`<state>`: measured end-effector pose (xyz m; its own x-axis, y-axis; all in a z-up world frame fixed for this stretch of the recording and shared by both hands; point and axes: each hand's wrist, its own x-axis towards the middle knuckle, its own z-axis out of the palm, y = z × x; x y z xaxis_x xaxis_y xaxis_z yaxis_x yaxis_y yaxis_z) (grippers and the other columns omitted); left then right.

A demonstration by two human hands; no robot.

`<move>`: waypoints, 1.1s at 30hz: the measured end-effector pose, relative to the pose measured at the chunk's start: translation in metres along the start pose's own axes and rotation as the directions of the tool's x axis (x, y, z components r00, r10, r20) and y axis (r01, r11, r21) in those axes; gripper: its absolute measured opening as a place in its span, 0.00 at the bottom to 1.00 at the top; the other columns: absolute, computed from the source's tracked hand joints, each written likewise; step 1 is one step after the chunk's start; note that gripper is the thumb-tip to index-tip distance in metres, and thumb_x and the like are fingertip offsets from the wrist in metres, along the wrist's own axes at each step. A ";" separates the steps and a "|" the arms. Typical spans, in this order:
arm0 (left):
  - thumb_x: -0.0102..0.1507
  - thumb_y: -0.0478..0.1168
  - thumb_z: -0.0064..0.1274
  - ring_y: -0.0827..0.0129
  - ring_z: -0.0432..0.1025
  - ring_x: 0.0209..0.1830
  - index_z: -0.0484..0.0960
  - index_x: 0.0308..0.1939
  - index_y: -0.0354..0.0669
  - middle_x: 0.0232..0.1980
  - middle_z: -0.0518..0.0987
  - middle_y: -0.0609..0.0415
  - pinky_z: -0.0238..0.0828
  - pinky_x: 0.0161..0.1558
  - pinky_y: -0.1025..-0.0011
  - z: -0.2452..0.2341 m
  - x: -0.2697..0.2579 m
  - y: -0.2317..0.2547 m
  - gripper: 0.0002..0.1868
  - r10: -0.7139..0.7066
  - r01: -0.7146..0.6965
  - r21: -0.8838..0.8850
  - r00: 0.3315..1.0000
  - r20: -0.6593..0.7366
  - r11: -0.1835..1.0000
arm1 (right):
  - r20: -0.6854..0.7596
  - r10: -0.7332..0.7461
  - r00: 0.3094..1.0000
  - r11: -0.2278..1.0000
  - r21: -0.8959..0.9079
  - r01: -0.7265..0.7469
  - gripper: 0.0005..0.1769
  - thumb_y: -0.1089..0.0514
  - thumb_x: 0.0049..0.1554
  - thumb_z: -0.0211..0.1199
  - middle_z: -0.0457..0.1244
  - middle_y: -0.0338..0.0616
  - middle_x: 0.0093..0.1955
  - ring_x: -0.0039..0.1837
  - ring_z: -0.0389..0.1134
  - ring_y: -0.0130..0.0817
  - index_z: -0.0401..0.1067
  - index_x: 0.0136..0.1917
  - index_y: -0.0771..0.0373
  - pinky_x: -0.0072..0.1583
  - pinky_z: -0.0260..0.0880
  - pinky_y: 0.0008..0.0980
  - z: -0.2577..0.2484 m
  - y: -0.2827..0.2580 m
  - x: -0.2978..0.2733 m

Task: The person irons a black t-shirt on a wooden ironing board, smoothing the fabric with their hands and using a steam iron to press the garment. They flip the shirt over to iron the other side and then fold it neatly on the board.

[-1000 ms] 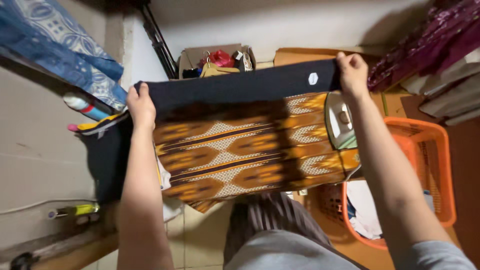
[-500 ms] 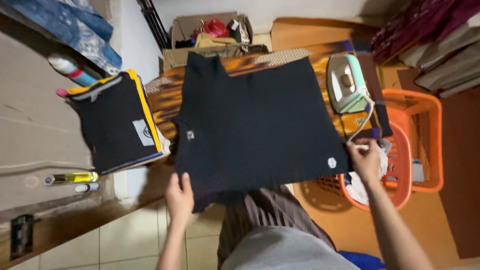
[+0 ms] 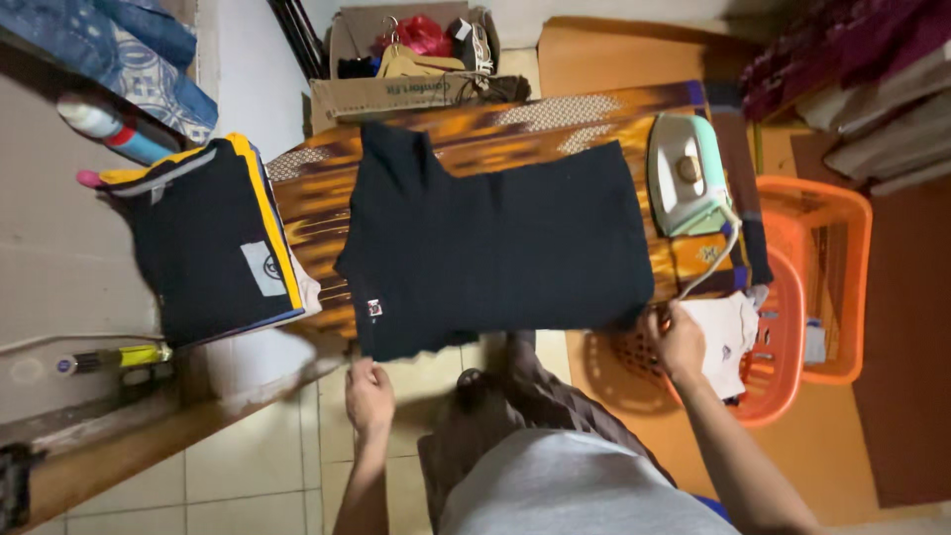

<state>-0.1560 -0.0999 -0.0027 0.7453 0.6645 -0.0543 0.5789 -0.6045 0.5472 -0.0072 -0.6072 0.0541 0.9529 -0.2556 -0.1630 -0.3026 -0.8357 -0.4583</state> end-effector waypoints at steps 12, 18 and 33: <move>0.67 0.44 0.53 0.42 0.70 0.59 0.77 0.57 0.35 0.57 0.77 0.34 0.65 0.60 0.53 0.022 0.174 0.052 0.19 -0.074 0.061 -0.097 0.987 -0.140 0.993 | -0.080 -0.281 0.956 0.927 -0.282 0.249 0.40 0.40 0.56 0.76 0.66 0.67 0.51 0.51 0.68 0.59 0.64 0.62 0.74 0.53 0.69 0.55 -0.068 -0.061 0.308; 0.59 0.41 0.55 0.46 0.78 0.48 0.82 0.48 0.38 0.43 0.83 0.40 0.72 0.54 0.56 0.016 0.190 0.045 0.15 -0.173 0.191 -0.107 0.972 0.158 0.976 | 0.128 -0.099 0.987 0.972 0.226 0.068 0.29 0.43 0.64 0.65 0.68 0.58 0.43 0.39 0.68 0.45 0.68 0.58 0.74 0.39 0.68 0.47 -0.074 -0.065 0.294; 0.64 0.47 0.54 0.42 0.78 0.46 0.82 0.43 0.42 0.42 0.83 0.38 0.73 0.49 0.52 0.021 0.173 0.034 0.13 -0.164 0.168 -0.148 0.986 0.039 0.975 | 0.393 -0.549 0.738 0.721 -0.222 0.656 0.21 0.40 0.51 0.68 0.71 0.56 0.38 0.41 0.74 0.55 0.76 0.54 0.49 0.46 0.74 0.52 0.089 -0.351 -0.004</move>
<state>-0.0002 -0.0149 -0.0112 0.6526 0.7369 -0.1764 0.6405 -0.4122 0.6479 0.0938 -0.2694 0.1379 0.8616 0.4614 -0.2115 0.4108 -0.8787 -0.2432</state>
